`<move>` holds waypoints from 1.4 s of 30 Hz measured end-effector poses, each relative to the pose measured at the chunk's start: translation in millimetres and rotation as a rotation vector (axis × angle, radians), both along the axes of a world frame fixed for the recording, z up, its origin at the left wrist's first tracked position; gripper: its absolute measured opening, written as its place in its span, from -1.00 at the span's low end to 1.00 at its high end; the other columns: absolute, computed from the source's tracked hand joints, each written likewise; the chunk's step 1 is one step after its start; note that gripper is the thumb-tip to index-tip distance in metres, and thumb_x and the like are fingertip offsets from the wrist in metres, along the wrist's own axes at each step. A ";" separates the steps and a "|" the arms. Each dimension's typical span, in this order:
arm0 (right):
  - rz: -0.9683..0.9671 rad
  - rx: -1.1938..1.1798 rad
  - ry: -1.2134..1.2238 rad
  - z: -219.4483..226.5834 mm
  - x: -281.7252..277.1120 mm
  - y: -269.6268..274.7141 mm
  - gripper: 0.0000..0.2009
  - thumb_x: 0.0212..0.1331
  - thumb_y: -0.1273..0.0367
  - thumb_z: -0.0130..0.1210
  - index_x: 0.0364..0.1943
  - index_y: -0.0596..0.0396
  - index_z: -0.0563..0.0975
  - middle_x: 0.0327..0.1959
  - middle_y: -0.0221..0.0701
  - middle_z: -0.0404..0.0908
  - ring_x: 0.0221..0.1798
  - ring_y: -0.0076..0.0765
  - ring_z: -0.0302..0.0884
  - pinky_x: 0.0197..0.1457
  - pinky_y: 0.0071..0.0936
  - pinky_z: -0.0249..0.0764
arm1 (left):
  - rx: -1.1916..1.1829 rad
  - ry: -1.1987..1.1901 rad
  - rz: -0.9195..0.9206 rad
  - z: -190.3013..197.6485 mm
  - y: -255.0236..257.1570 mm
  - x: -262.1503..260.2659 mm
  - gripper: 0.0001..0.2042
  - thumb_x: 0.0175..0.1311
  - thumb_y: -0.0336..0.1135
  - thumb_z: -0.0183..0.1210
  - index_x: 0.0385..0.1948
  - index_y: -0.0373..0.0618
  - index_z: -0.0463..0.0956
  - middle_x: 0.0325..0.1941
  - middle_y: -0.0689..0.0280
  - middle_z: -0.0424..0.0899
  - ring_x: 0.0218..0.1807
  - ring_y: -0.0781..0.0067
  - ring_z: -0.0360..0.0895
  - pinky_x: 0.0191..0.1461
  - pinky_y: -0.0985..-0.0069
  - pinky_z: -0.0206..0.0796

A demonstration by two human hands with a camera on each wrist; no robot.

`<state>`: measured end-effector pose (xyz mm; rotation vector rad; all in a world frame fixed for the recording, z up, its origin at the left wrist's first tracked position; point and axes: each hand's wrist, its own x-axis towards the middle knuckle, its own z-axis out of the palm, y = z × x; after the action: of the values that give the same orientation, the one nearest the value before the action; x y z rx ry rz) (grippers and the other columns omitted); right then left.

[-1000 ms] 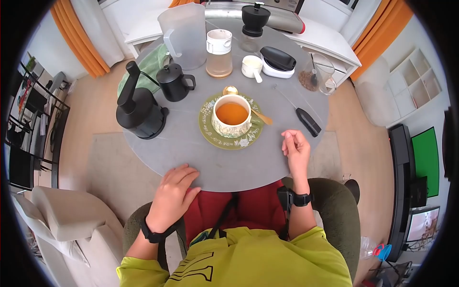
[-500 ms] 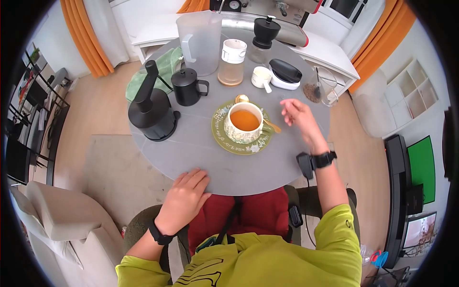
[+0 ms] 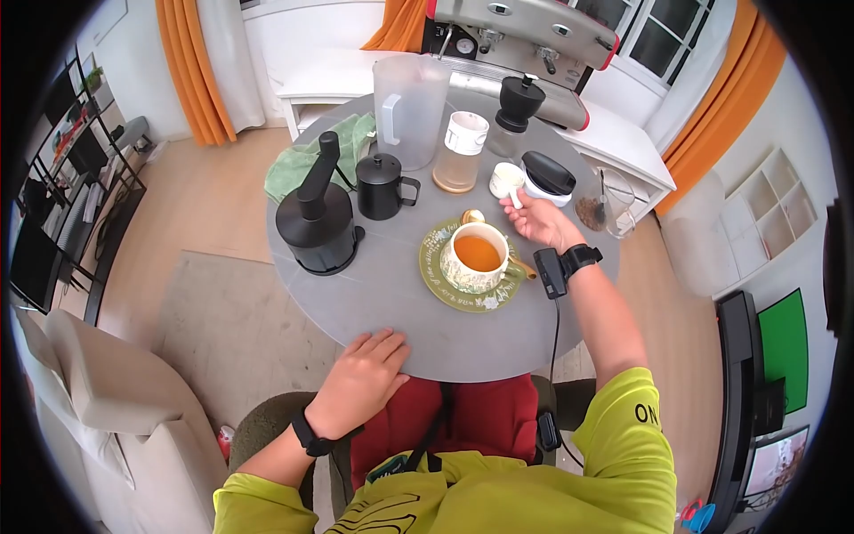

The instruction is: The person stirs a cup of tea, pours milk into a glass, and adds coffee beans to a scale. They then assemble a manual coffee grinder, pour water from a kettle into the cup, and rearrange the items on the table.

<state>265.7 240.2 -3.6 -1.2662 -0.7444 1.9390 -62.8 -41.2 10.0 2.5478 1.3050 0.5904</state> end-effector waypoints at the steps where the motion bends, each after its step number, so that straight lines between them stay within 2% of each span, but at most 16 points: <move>1: -0.031 -0.013 0.003 2.0 -1.9 -1.0 -0.65 0.45 0.20 -0.20 -0.11 0.28 0.44 -0.35 -0.42 0.45 -0.43 -0.62 0.35 -0.49 -0.76 0.31 | 0.004 -0.001 0.002 -0.9 0.3 0.0 -0.64 0.10 -0.32 0.24 -0.07 -0.25 0.49 0.09 0.14 0.51 0.19 0.12 0.44 0.26 0.23 0.26; 8: -0.036 -0.067 0.089 29.4 -5.1 -6.1 -0.72 0.41 0.25 -0.11 -0.14 0.24 0.43 -0.42 -0.52 0.34 -0.52 -0.70 0.14 -0.58 -0.80 0.11 | 0.004 -0.002 0.000 -3.8 -0.6 -0.1 -0.64 0.10 -0.32 0.24 -0.07 -0.25 0.49 0.10 0.14 0.51 0.19 0.13 0.44 0.26 0.25 0.27; 11: -0.034 0.119 -0.017 62.8 -8.5 -11.4 -0.72 0.43 0.25 -0.16 -0.16 0.22 0.43 -0.47 -0.56 0.30 -0.57 -0.74 0.08 -0.61 -0.78 0.08 | 0.001 -0.022 -0.017 -4.6 -0.1 -1.2 -0.65 0.08 -0.35 0.24 -0.09 -0.27 0.48 0.08 0.12 0.51 0.19 0.11 0.43 0.25 0.27 0.27; 16: -0.012 0.335 -0.123 107.5 -10.7 -7.1 -0.72 0.40 0.26 -0.14 -0.23 0.24 0.47 -0.51 -0.53 0.34 -0.58 -0.71 0.12 -0.62 -0.76 0.06 | -0.008 -0.053 -0.029 -5.0 0.5 -3.0 -0.65 0.06 -0.37 0.24 -0.11 -0.29 0.47 0.06 0.11 0.51 0.18 0.09 0.44 0.23 0.30 0.28; 20: -0.039 0.504 -0.278 136.6 -28.4 -9.0 -0.71 0.38 0.23 -0.08 -0.27 0.22 0.49 -0.55 -0.57 0.32 -0.60 -0.70 0.11 -0.59 -0.72 0.05 | -0.012 -0.018 -0.027 -4.6 0.4 -4.9 -0.65 0.11 -0.32 0.23 -0.07 -0.25 0.49 0.09 0.14 0.52 0.19 0.13 0.43 0.23 0.31 0.30; 22: -0.027 0.702 -0.539 141.8 -37.0 -6.5 -0.71 0.34 0.21 -0.05 -0.34 0.18 0.51 -0.59 -0.61 0.33 -0.61 -0.70 0.13 -0.57 -0.68 0.08 | -0.009 -0.019 -0.023 -3.4 -0.6 -5.6 -0.66 0.11 -0.31 0.23 -0.08 -0.26 0.50 0.09 0.14 0.52 0.19 0.13 0.43 0.23 0.31 0.30; 24: -0.035 0.757 -0.630 138.6 -45.9 -1.2 -0.72 0.33 0.18 -0.02 -0.33 0.12 0.53 -0.62 -0.63 0.29 -0.62 -0.72 0.09 -0.57 -0.66 0.03 | 0.000 -0.054 -0.037 -2.1 -0.8 -5.6 -0.67 0.07 -0.36 0.23 -0.12 -0.29 0.48 0.05 0.13 0.52 0.18 0.13 0.42 0.22 0.29 0.29; 26: -0.080 0.839 -0.856 135.3 -55.9 1.5 -0.71 0.30 0.17 0.00 -0.39 0.10 0.54 -0.63 -0.63 0.31 -0.60 -0.74 0.12 -0.56 -0.68 0.05 | 0.001 -0.056 -0.036 -2.3 -0.6 -6.4 -0.67 0.08 -0.36 0.23 -0.13 -0.29 0.48 0.06 0.13 0.52 0.18 0.13 0.42 0.22 0.30 0.29; 27: -0.097 0.894 -1.015 133.6 -60.1 3.7 -0.71 0.27 0.18 0.02 -0.39 0.13 0.56 -0.62 -0.46 0.45 -0.58 -0.50 0.34 -0.50 -0.52 0.23 | 0.000 -0.058 -0.041 -2.8 -0.5 -6.9 -0.68 0.09 -0.35 0.23 -0.13 -0.29 0.48 0.06 0.13 0.52 0.19 0.13 0.42 0.22 0.30 0.29; 28: -0.093 0.898 -1.014 131.8 -64.2 4.2 -0.71 0.27 0.18 0.02 -0.39 0.13 0.56 -0.62 -0.46 0.45 -0.58 -0.50 0.34 -0.50 -0.52 0.23 | 0.001 -0.061 -0.036 -3.5 -0.6 -7.2 -0.68 0.09 -0.35 0.23 -0.13 -0.29 0.48 0.06 0.13 0.52 0.19 0.13 0.42 0.22 0.30 0.29; 30: -0.142 1.196 -1.467 126.1 -71.1 3.3 -0.71 0.23 0.19 0.01 -0.33 0.14 0.58 -0.45 -0.15 0.62 -0.33 -0.01 0.58 -0.25 -0.16 0.42 | -0.002 -0.053 -0.036 -5.4 -0.7 -8.2 -0.68 0.11 -0.34 0.22 -0.12 -0.29 0.49 0.08 0.12 0.52 0.18 0.13 0.43 0.23 0.30 0.29; 31: -0.136 1.195 -1.511 128.6 -77.8 -4.5 -0.72 0.24 0.19 -0.02 -0.29 0.12 0.56 -0.34 -0.07 0.62 -0.17 0.15 0.55 -0.16 -0.04 0.42 | -0.004 -0.056 -0.032 -6.8 -0.3 -8.7 -0.68 0.11 -0.34 0.22 -0.12 -0.29 0.49 0.08 0.12 0.52 0.18 0.13 0.43 0.23 0.30 0.29; 34: -0.101 1.298 -1.665 130.8 -88.4 -15.4 -0.73 0.27 0.20 -0.04 -0.29 0.14 0.53 -0.36 -0.10 0.62 -0.21 0.09 0.57 -0.17 -0.06 0.44 | -0.018 -0.052 -0.043 -10.3 1.1 -10.1 -0.68 0.12 -0.33 0.21 -0.12 -0.29 0.49 0.09 0.12 0.52 0.19 0.12 0.43 0.24 0.31 0.29; 37: -0.077 1.368 -1.705 129.7 -92.3 -16.4 -0.73 0.29 0.21 -0.05 -0.32 0.15 0.50 -0.38 -0.12 0.62 -0.23 0.06 0.57 -0.19 -0.07 0.44 | 0.017 -0.066 -0.042 -12.3 5.1 -11.1 -0.68 0.11 -0.33 0.22 -0.12 -0.29 0.50 0.02 0.13 0.57 0.14 0.13 0.47 0.20 0.32 0.32; 40: -0.051 1.416 -1.732 126.7 -93.3 -17.0 -0.75 0.28 0.22 -0.03 -0.34 0.15 0.49 -0.38 -0.14 0.62 -0.24 0.05 0.58 -0.21 -0.08 0.44 | -0.042 -0.196 -0.003 -14.3 10.9 -12.2 -0.69 0.12 -0.35 0.21 -0.12 -0.31 0.50 -0.04 0.16 0.61 0.08 0.11 0.51 0.15 0.30 0.35; 42: -0.068 1.438 -1.737 123.1 -92.4 -14.6 -0.75 0.28 0.23 -0.03 -0.34 0.14 0.48 -0.38 -0.14 0.62 -0.26 0.05 0.58 -0.22 -0.09 0.45 | -0.327 -0.404 0.129 -7.2 14.4 -12.2 -0.73 0.23 -0.37 0.16 -0.07 -0.28 0.49 -0.07 0.18 0.65 0.01 0.24 0.55 0.15 0.41 0.32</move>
<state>173.3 225.5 119.5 -1.4616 -2.1274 -0.5284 -75.0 -26.8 2.8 1.9688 1.2977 0.7925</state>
